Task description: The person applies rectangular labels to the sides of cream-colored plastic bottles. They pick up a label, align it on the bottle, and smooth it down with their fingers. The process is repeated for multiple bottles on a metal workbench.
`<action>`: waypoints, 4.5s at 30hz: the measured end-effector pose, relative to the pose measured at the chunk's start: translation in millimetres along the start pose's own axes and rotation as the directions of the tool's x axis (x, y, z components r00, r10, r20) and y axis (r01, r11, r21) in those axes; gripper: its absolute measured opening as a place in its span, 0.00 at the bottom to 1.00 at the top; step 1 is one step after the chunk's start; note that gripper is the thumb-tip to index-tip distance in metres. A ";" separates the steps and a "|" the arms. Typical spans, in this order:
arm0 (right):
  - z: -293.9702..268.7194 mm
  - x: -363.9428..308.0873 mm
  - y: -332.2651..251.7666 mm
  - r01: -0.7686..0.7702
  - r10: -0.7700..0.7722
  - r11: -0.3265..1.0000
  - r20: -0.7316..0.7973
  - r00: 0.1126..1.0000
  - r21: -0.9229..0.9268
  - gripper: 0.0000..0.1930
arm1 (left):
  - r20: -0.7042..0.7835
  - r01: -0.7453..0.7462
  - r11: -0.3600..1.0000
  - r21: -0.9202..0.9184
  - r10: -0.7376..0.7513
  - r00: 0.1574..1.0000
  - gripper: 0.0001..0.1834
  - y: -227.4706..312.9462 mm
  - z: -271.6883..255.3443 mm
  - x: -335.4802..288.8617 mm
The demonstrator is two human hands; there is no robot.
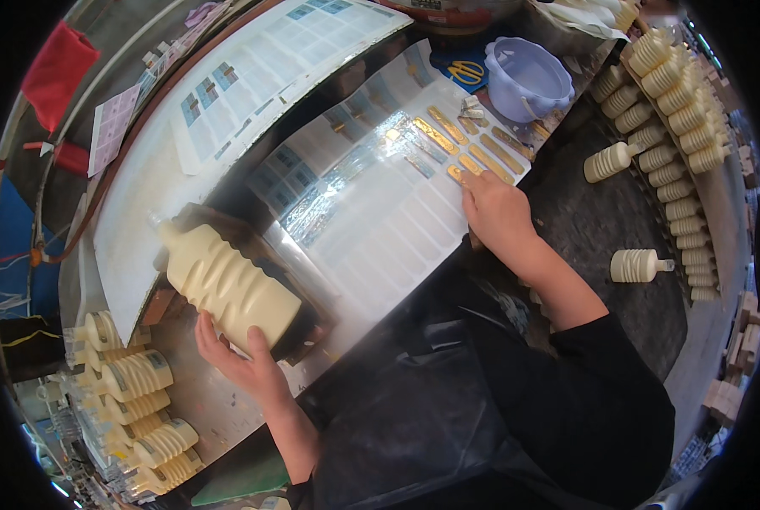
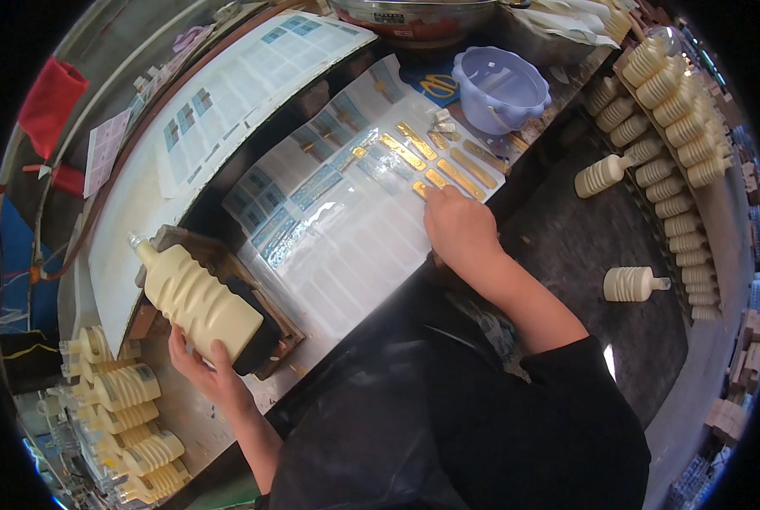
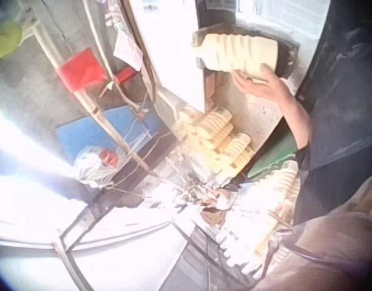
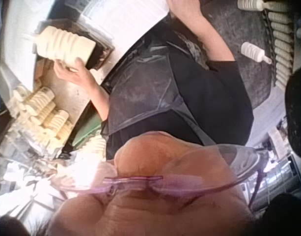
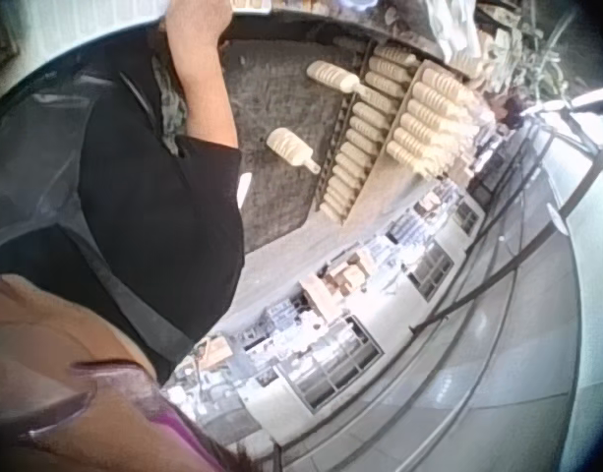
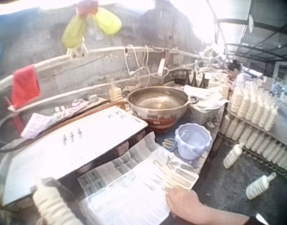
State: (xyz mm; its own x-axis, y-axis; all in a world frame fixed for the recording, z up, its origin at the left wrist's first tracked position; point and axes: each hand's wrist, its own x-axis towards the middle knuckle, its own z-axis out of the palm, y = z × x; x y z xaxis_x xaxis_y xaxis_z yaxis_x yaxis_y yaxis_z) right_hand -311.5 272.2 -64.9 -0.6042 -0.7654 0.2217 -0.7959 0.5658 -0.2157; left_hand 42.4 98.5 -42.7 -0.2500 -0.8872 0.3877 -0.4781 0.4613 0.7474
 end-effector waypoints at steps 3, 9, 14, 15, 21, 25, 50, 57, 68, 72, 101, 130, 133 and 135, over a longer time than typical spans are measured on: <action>1.5 -14.7 9.0 -0.022 0.026 0.996 0.046 0.999 -0.084 0.10 | -0.006 0.008 1.000 -0.014 -0.009 1.000 0.38 2.7 -0.1 -4.0; 1.9 -39.1 -28.9 -0.043 0.039 0.999 0.282 0.959 0.010 0.19 | -0.016 -0.019 1.000 0.022 0.019 1.000 0.38 -1.4 1.8 -5.7; 3.8 -13.6 -24.1 0.046 -0.136 0.910 0.191 0.972 0.413 0.20 | -0.009 0.030 0.995 -0.099 -0.031 0.999 0.43 -4.8 -2.4 -6.5; -0.4 -1.6 -23.8 0.074 -0.144 0.918 0.153 0.978 0.389 0.19 | -0.019 0.036 0.994 -0.103 -0.038 0.999 0.46 -6.7 -1.4 -8.3; -9.0 4.0 -21.1 0.209 -0.187 0.978 0.381 0.905 -0.017 0.19 | 0.062 -0.096 0.983 0.158 0.087 0.994 0.64 -14.7 -2.1 -13.4; -10.3 -31.0 4.9 0.012 -0.048 0.989 0.246 0.968 0.146 0.09 | 0.006 -0.069 0.988 0.139 0.069 0.998 0.60 -20.7 1.5 -17.5; -65.2 72.9 -246.5 -0.327 -0.382 0.225 0.392 0.837 0.918 0.09 | 0.148 0.386 0.680 -0.623 -0.382 0.912 0.43 0.1 -13.8 56.3; -13.3 92.8 -296.2 -0.492 -0.362 -0.051 0.443 0.820 0.869 0.10 | 0.183 0.433 0.744 -0.508 -0.398 0.899 0.48 -4.3 -2.7 63.4; 2.4 92.9 -284.7 -0.475 -0.322 -0.013 0.446 0.835 0.880 0.09 | 0.125 0.444 0.626 -0.641 -0.485 0.865 0.27 -12.0 -6.3 89.0; 7.4 93.0 -282.0 -0.445 -0.302 0.012 0.428 0.852 0.895 0.08 | 0.101 0.446 0.648 -0.618 -0.496 0.862 0.20 -22.2 -1.1 95.2; 8.2 -13.7 -40.9 -0.448 0.243 0.745 0.426 0.872 0.494 0.12 | 0.200 -0.236 0.886 0.400 0.167 0.966 0.61 3.7 -9.7 1.7; 8.4 -25.5 -37.0 -0.374 0.187 0.777 0.381 0.906 0.506 0.12 | 0.152 0.129 -0.086 -0.988 -0.400 0.904 0.47 -5.0 -18.9 -3.8; 11.1 -25.8 -34.3 -0.365 0.178 0.785 0.382 0.907 0.501 0.12 | 0.150 0.125 -0.087 -0.988 -0.412 0.899 0.47 -5.0 -18.2 -4.6; 10.6 -24.9 -35.0 -0.380 0.186 0.776 0.394 0.900 0.502 0.12 | 0.153 0.127 -0.089 -0.988 -0.399 0.904 0.46 -5.7 -18.1 -2.9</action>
State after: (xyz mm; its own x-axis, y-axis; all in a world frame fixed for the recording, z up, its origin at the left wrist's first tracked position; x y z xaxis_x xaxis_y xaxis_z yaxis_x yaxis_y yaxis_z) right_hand -268.1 268.2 -73.0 -0.6759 -0.7047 -0.2157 -0.3682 0.5764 -0.7295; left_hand 61.2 98.4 -38.3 -0.1636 -0.9861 -0.0304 0.8425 -0.1557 0.5156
